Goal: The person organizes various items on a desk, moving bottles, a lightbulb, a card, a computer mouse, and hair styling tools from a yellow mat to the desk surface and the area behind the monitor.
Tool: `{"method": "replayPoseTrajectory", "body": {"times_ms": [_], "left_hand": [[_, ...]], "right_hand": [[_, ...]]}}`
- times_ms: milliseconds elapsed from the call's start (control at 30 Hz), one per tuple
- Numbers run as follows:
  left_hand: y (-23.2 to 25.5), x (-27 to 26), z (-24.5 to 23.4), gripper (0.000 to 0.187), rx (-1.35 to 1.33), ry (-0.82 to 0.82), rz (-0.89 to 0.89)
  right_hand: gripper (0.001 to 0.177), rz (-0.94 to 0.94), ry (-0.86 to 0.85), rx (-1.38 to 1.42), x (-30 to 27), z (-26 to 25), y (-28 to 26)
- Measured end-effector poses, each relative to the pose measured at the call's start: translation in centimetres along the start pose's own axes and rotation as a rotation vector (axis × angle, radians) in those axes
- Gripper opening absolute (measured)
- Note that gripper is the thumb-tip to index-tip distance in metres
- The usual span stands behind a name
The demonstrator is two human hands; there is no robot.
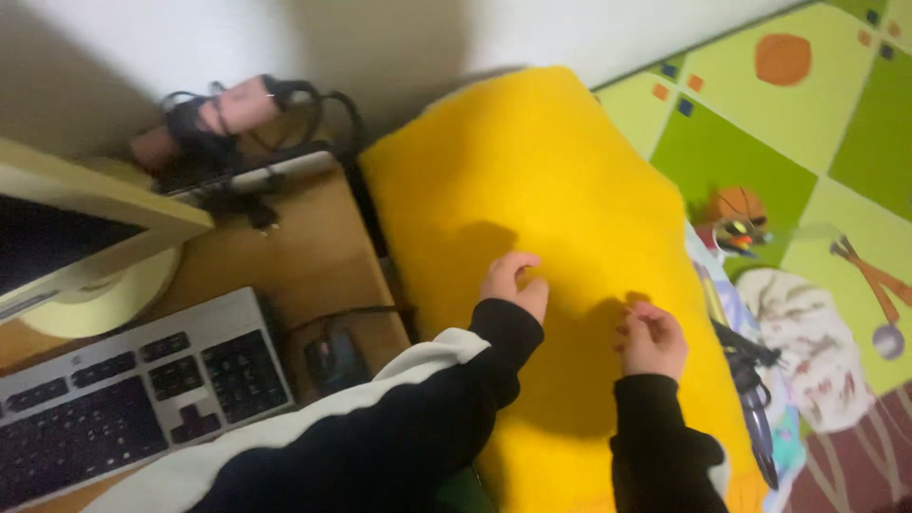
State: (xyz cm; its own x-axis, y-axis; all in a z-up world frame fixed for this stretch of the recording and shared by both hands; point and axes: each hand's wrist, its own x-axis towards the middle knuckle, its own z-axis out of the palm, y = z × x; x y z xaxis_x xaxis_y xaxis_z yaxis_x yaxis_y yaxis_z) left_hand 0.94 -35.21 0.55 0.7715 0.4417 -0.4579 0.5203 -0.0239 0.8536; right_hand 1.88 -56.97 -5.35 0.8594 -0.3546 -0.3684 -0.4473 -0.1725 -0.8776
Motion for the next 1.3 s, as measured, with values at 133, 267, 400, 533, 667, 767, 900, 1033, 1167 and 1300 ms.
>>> {"method": "replayPoseTrajectory", "body": {"times_ms": [133, 267, 400, 533, 667, 767, 900, 1033, 1167, 1300], "left_hand": [[0.1, -1.0, 5.4, 0.038, 0.023, -0.13, -0.009], [0.1, -1.5, 11.4, 0.037, 0.091, -0.219, 0.066], [-0.4, -1.9, 16.9, 0.04, 0.128, -0.346, 0.095], [0.9, -3.2, 20.0, 0.047, 0.267, -0.489, 0.024], [1.1, -3.0, 21.9, 0.046, 0.329, -0.53, 0.022], [1.7, -3.0, 22.4, 0.042, 0.319, -0.544, -0.046], [-1.2, -1.4, 24.7, 0.044, 0.276, -0.548, -0.012], [-1.0, -1.0, 24.0, 0.046, 0.215, -0.57, -0.041], [0.6, -1.2, 22.6, 0.053, 0.175, -0.643, -0.091], [0.4, -0.4, 20.8, 0.048, 0.137, -0.601, -0.126]], "right_hand": [[0.021, -0.225, 0.138, -0.172, 5.8, -10.2, 7.2], [0.027, -0.329, 0.333, -0.564, 9.2, -18.3, 11.0], [0.041, -0.244, 0.372, -0.76, 12.7, -23.9, 14.1], [0.057, 0.196, 0.154, -1.034, 13.5, -25.3, 13.2], [0.077, 0.232, -0.035, -1.02, 14.0, -25.4, 12.8], [0.077, 0.196, -0.042, -1.058, 14.4, -24.7, 12.7], [0.076, 0.23, -0.05, -1.054, 14.6, -24.3, 11.7], [0.063, 0.164, -0.008, -1.016, 14.0, -24.0, 10.8], [0.054, 0.224, 0.079, -0.943, 11.4, -23.4, 6.9], [0.029, 0.267, 0.067, -0.635, 6.7, -21.1, 0.6]]}}
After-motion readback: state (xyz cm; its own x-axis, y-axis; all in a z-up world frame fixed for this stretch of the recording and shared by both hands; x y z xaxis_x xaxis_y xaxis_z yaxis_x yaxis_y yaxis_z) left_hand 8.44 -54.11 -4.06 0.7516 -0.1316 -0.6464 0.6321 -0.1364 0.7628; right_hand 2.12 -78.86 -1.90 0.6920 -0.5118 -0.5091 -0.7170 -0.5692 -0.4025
